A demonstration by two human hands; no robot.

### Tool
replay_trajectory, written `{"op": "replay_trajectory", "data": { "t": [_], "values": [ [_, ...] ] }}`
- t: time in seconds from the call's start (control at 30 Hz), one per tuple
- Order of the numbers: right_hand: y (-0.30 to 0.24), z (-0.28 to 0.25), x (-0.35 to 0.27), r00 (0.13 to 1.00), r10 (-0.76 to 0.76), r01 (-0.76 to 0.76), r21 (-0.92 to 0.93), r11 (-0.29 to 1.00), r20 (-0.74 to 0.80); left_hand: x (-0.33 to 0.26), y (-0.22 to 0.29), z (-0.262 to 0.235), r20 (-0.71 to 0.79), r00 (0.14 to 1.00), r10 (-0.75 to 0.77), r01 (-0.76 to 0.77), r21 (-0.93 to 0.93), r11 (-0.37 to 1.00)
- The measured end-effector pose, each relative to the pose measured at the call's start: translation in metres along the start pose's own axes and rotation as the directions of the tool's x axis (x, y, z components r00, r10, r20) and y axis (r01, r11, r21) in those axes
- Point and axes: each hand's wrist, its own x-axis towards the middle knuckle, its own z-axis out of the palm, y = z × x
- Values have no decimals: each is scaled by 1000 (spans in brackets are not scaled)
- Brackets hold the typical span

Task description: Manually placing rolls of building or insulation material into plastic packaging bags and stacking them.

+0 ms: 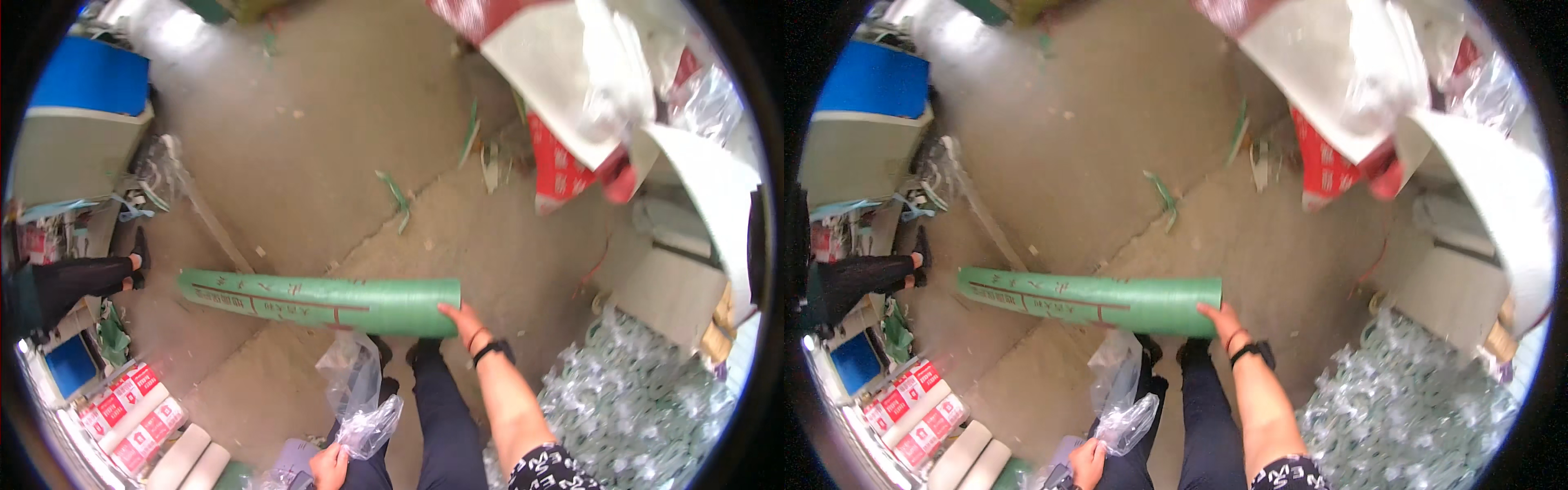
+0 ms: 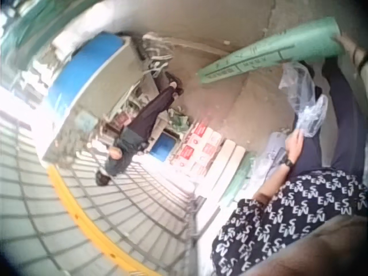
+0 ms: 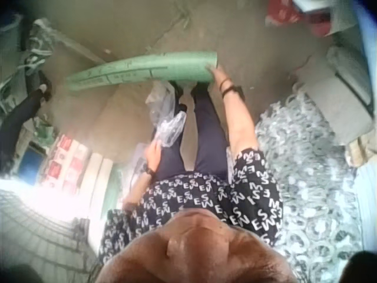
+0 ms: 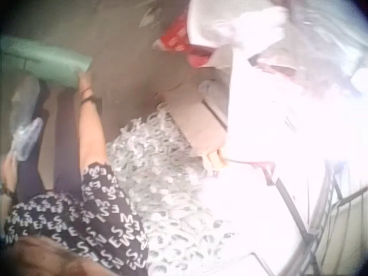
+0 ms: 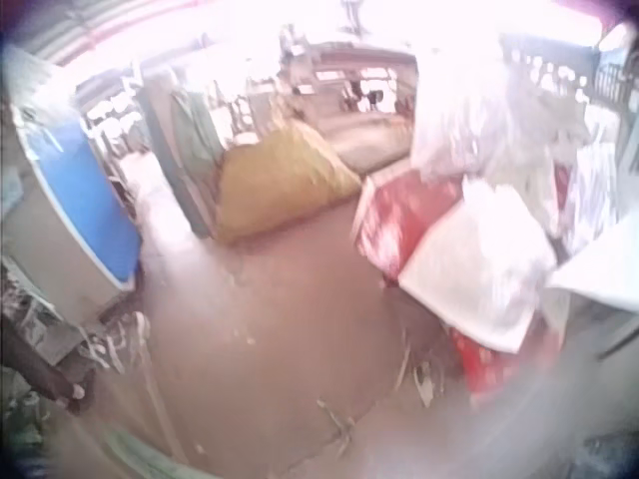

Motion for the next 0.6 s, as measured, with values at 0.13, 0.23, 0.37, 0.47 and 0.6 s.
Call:
{"op": "replay_trajectory", "data": {
  "t": [0.13,0.23,0.37,0.47,0.6],
  "values": [
    [-68,80,-107,964,-256,252,-65,966,-75,-3,-55,-4,351,868,-352,497,-629,598],
    [-157,132,-201,759,-651,597,-422,683,20,-33,-51,-72,507,791,-344,588,-784,197],
    [-312,199,-422,276,-734,704,-651,-285,620,-107,-118,-157,220,889,-401,336,-909,247],
    [-366,238,-529,14,-455,665,-348,-661,890,-166,-176,-185,19,843,-538,226,-919,323],
    [-381,301,-565,-49,-250,641,-161,-750,967,-201,-206,-168,32,780,-625,206,-956,208]
  ]
}}
